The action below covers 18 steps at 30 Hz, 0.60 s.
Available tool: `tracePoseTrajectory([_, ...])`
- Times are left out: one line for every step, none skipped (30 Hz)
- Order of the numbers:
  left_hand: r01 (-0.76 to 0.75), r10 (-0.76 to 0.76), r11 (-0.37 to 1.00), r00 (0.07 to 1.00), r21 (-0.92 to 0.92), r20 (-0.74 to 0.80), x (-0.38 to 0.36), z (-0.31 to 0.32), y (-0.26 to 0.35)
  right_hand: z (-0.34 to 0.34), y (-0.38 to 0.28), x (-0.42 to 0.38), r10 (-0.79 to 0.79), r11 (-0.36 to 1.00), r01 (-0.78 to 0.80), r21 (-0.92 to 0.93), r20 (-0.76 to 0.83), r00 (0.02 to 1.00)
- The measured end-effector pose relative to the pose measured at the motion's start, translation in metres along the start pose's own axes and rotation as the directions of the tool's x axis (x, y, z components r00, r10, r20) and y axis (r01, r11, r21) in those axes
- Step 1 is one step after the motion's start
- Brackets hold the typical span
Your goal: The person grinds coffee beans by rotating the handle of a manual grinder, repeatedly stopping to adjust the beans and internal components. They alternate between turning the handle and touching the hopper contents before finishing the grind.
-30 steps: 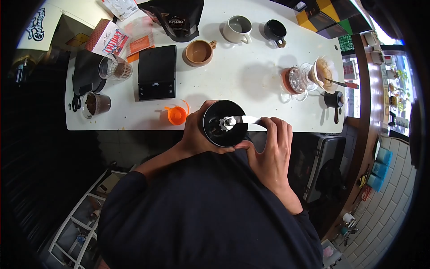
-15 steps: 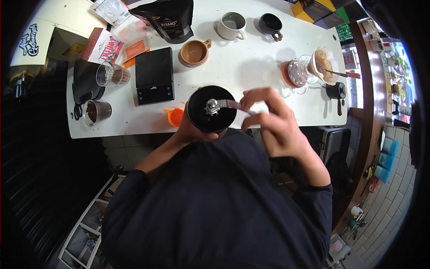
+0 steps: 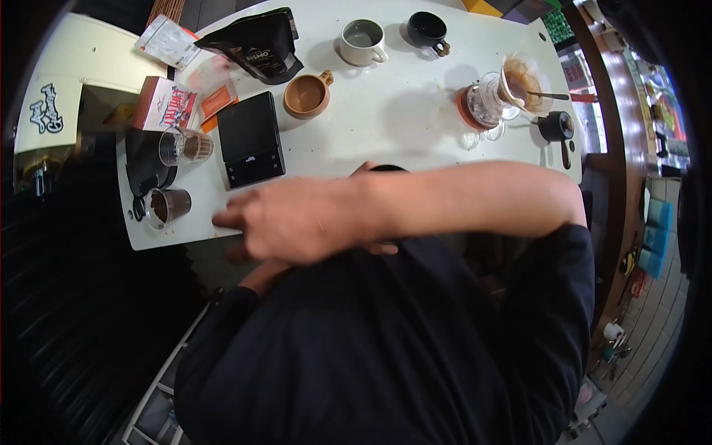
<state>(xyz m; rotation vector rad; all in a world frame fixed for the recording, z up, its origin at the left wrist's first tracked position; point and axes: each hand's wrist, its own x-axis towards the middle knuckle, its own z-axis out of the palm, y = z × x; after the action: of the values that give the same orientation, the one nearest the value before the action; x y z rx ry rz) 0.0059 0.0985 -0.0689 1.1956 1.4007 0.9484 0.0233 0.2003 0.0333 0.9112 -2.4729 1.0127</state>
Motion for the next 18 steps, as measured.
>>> tracePoseTrajectory([0.060,-0.059,0.998,0.998,-0.034,0.038,-0.003,-0.007,-0.001,0.001,0.013,0.005,0.001,1.000,-0.001,0.002,0.055,0.998])
tracePoseTrajectory([0.121,-0.116,0.990,0.991,-0.070,0.067,-0.007,-0.013,-0.002,-0.001,0.021,0.010,-0.004,1.000,0.003,0.010,0.118,0.993])
tracePoseTrajectory([0.181,-0.171,0.977,0.981,-0.112,0.095,-0.010,-0.016,-0.004,-0.002,0.025,0.010,-0.009,1.000,0.007,0.012,0.128,0.992])
tracePoseTrajectory([0.243,-0.225,0.958,0.966,-0.151,0.128,-0.012,-0.019,-0.006,-0.002,0.029,0.009,0.052,0.997,-0.058,0.052,0.116,0.992])
tracePoseTrajectory([0.306,-0.277,0.934,0.946,-0.185,0.168,-0.012,-0.019,-0.009,-0.004,0.031,0.009,0.116,0.988,-0.125,0.092,0.103,0.988])
tracePoseTrajectory([0.310,-0.279,0.932,0.945,-0.190,0.171,-0.012,-0.018,-0.015,-0.006,0.034,0.008,0.119,0.987,-0.129,0.097,0.104,0.987])
tracePoseTrajectory([0.128,-0.099,0.977,0.980,-0.173,0.171,-0.008,-0.018,-0.023,-0.010,0.038,0.006,0.178,0.980,-0.188,0.067,0.132,0.975])
tracePoseTrajectory([-0.062,0.089,0.986,0.981,-0.156,0.173,-0.004,-0.018,-0.027,-0.014,0.040,0.005,0.236,0.969,-0.244,0.033,0.159,0.959])
tracePoseTrajectory([-0.047,0.080,0.989,0.969,-0.143,0.232,-0.002,-0.019,-0.028,-0.014,0.041,0.001,0.237,0.969,-0.246,0.031,0.164,0.957])
tracePoseTrajectory([-0.052,0.085,0.988,0.970,-0.147,0.229,-0.001,-0.018,-0.033,-0.013,0.043,-0.004,0.254,0.964,-0.259,0.062,0.082,0.964])
tracePoseTrajectory([-0.107,0.140,0.973,0.978,-0.205,0.155,0.003,-0.016,-0.036,-0.012,0.045,-0.009,0.273,0.958,-0.272,0.093,-0.005,0.962])
tracePoseTrajectory([-0.163,0.189,0.952,0.979,-0.258,0.080,0.004,-0.014,-0.039,-0.013,0.048,-0.015,0.277,0.957,-0.275,0.090,-0.006,0.961])
tracePoseTrajectory([-0.163,0.191,0.952,0.978,-0.258,0.085,0.004,-0.014,-0.041,-0.016,0.052,-0.022,0.298,0.949,-0.294,0.114,-0.021,0.954])
tracePoseTrajectory([-0.106,0.153,0.954,0.977,-0.281,0.150,0.009,-0.017,-0.028,-0.021,0.054,-0.027,0.321,0.940,-0.313,0.133,-0.040,0.946])
tracePoseTrajectory([-0.048,0.116,0.952,0.970,-0.303,0.214,0.012,-0.018,-0.021,-0.025,0.049,-0.030,0.377,0.920,-0.370,0.130,-0.041,0.925])
tracePoseTrajectory([-0.046,0.118,0.951,0.969,-0.306,0.218,0.015,-0.018,-0.023,-0.027,0.052,-0.037,0.383,0.918,-0.375,0.130,-0.042,0.923])
tracePoseTrajectory([-0.056,0.132,0.950,0.964,-0.307,0.233,0.017,-0.019,-0.027,-0.028,0.058,-0.045,0.392,0.918,-0.383,0.104,-0.085,0.916])
tracePoseTrajectory([-0.068,0.149,0.950,0.956,-0.304,0.251,0.021,-0.020,-0.029,-0.029,0.062,-0.052,0.399,0.917,-0.393,0.073,-0.133,0.907])
